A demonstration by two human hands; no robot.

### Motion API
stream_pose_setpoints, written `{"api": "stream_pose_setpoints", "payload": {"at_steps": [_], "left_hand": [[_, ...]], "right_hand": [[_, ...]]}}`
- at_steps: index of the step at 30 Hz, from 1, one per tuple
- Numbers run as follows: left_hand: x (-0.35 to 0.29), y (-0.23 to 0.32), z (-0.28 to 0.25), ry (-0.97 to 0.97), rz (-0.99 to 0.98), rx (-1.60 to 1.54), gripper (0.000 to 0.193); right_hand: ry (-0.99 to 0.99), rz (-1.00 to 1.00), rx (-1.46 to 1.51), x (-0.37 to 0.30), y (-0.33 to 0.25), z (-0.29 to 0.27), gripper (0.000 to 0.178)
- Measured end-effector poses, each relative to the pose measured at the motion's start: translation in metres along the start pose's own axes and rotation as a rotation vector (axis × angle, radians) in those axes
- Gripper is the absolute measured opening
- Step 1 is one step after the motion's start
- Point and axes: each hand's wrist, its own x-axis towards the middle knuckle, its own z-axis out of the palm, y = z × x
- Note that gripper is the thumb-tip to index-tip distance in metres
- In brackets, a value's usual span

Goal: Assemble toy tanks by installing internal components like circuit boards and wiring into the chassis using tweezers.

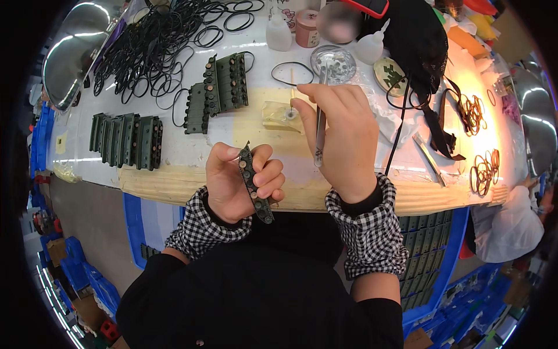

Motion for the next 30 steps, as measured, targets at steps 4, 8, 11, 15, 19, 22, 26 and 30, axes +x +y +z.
{"api": "stream_pose_setpoints", "payload": {"at_steps": [4,8,11,15,19,22,26,30], "left_hand": [[0.002,0.000,-0.002,-0.002,-0.012,-0.026,0.038],[0.002,0.000,-0.002,-0.014,-0.017,-0.008,0.037],[0.001,0.001,0.000,-0.019,-0.005,0.023,0.037],[0.001,-0.001,-0.002,-0.093,-0.008,-0.015,0.040],[0.000,-0.004,0.002,-0.086,0.010,0.021,0.042],[-0.001,-0.007,-0.001,-0.102,0.023,0.019,0.044],[-0.002,-0.008,0.001,-0.111,0.036,0.032,0.044],[-0.002,-0.008,0.001,-0.106,0.031,0.025,0.044]], "right_hand": [[-0.046,-0.017,0.027,0.000,0.003,0.010,0.011],[0.072,-0.054,0.028,-0.001,-0.002,0.003,0.013],[0.222,0.051,0.161,-0.006,-0.022,-0.013,0.011],[0.025,0.274,0.740,-0.025,-0.039,-0.013,0.009],[-0.066,0.459,1.065,-0.025,-0.053,-0.008,0.015],[-0.097,0.510,1.133,-0.026,-0.054,-0.006,0.017],[-0.126,0.524,1.116,-0.026,-0.056,-0.008,0.015],[-0.121,0.499,1.096,-0.026,-0.056,-0.007,0.013]]}}
